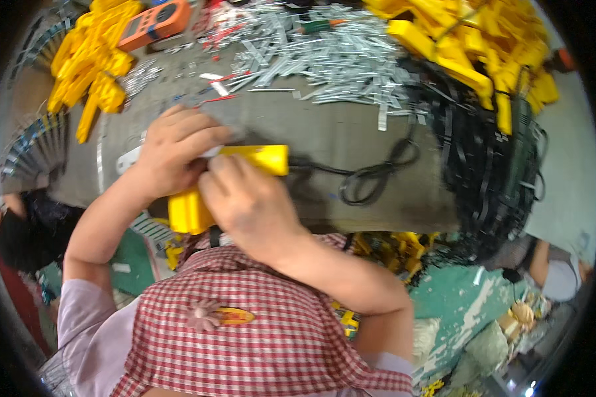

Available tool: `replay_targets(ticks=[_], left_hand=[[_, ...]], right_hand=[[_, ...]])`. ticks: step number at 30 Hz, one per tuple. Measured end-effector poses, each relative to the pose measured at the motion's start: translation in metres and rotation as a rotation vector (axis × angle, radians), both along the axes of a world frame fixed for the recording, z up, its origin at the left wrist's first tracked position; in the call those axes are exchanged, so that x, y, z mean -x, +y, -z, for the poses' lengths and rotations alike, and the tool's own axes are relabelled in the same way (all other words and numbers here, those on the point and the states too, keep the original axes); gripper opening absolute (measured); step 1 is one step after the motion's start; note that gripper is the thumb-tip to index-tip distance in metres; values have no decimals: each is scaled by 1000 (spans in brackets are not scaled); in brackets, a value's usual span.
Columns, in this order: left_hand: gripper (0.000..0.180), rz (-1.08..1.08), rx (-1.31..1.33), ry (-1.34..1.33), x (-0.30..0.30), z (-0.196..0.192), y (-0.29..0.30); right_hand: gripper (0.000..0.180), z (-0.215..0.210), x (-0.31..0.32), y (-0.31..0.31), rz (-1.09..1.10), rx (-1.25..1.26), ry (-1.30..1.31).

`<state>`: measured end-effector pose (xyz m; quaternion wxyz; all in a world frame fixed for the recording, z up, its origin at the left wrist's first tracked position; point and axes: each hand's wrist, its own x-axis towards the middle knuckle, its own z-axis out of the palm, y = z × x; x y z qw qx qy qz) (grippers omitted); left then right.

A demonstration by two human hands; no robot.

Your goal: The person assembles a yellow electrical tool by wiring and soldering components, then fastens them into a yellow plastic casing with screws using an electric screwdriver.

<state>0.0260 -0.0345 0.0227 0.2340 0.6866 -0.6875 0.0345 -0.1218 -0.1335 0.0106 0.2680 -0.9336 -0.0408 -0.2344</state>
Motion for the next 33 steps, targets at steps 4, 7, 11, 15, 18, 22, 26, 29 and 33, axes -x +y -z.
replay_targets(ticks=[4,7,11,15,18,22,26,29,33], left_hand=[[34,32,-10,20,0,-2,1],[28,37,3,51,-5,-3,9],[20,28,0,61,-5,-4,12],[45,-77,-147,23,12,-10,-2],[51,-88,-363,138,29,-6,-9],[46,-109,-300,86,44,4,-19],[44,-114,-335,110,44,7,-20],[44,-126,-315,163,42,8,-19],[43,-159,-376,208,47,8,-21]], right_hand=[[21,8,14,10,1,-277,-126],[19,-1,37,-45,191,14,-222],[51,-20,127,-224,1229,598,-63],[70,-33,176,-278,1118,352,315],[58,-55,184,-258,1053,-451,-76],[59,-48,111,-159,156,-1287,-507],[46,-41,33,-89,147,-1019,-366],[65,-35,3,-68,152,-851,-283],[70,-33,-4,-51,81,-973,-409]])
